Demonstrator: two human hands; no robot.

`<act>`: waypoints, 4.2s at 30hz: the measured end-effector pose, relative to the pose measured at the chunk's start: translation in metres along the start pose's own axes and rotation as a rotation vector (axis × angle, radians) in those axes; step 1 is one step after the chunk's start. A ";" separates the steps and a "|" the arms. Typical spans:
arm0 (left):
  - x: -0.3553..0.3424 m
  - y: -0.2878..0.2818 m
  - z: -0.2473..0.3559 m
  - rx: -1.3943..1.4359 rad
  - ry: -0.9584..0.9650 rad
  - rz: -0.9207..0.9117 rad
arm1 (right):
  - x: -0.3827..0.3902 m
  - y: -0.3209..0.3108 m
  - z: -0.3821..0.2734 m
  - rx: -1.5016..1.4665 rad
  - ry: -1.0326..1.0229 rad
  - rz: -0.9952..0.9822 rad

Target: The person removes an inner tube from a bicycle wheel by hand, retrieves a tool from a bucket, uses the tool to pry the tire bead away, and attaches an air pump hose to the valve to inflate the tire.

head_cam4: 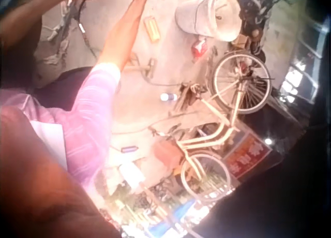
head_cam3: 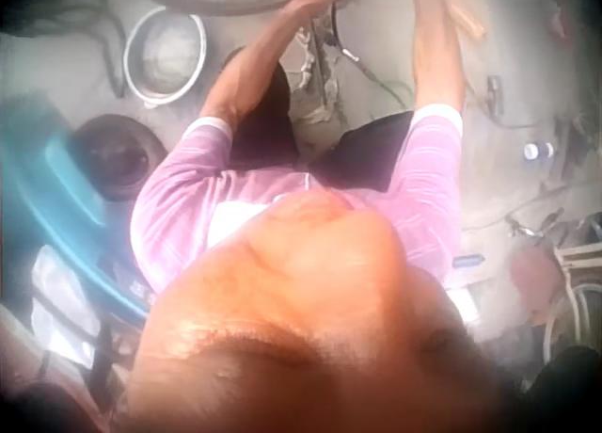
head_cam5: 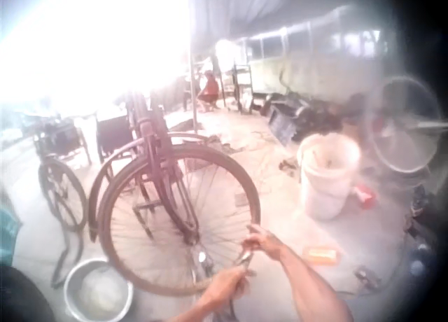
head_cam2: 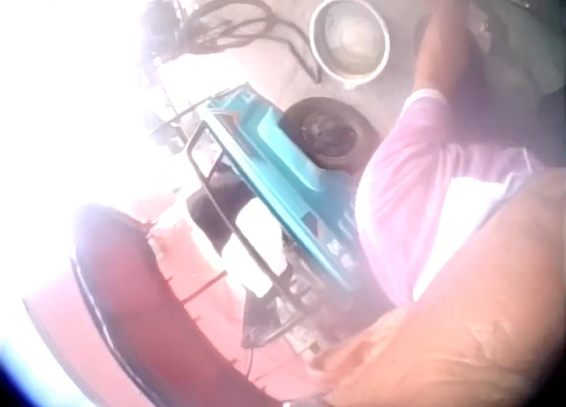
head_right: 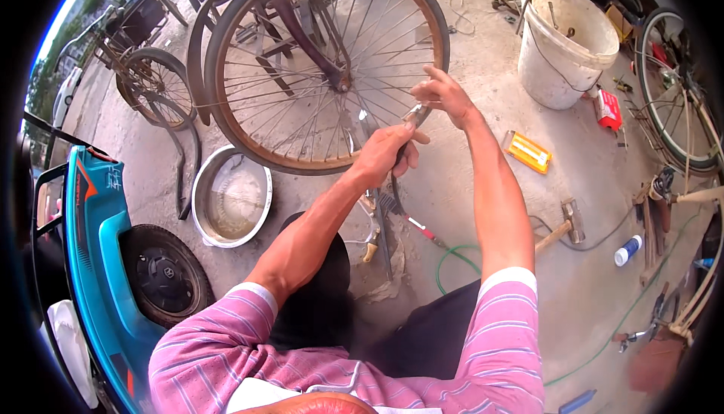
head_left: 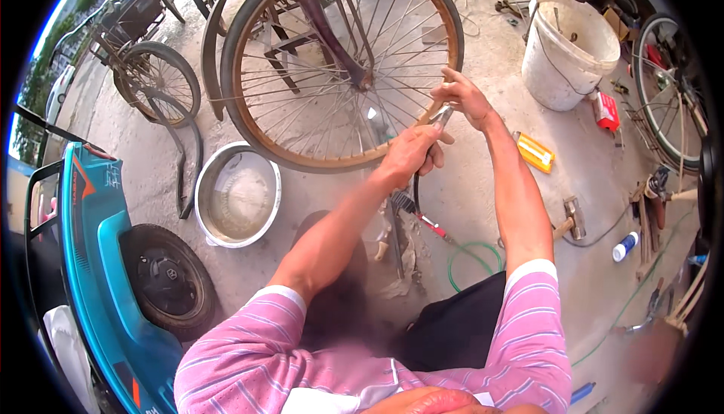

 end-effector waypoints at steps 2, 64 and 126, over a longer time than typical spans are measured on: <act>0.005 -0.014 -0.004 -0.044 0.042 0.011 | -0.021 0.025 0.019 0.075 -0.052 -0.085; 0.013 -0.195 -0.036 0.028 0.182 0.775 | 0.121 0.031 0.000 0.206 -0.228 0.314; 0.048 -0.010 -0.033 -0.526 0.395 0.598 | 0.141 0.063 -0.008 0.259 -0.223 0.316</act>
Point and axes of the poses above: each hand's wrist, its own x-axis away from the middle knuckle, its own y-axis out of the palm, z = x × y, the point moved 3 cm from there along -x, towards the middle knuckle, and after that the axes turned 9 degrees about -y, right-handed, at the moved point
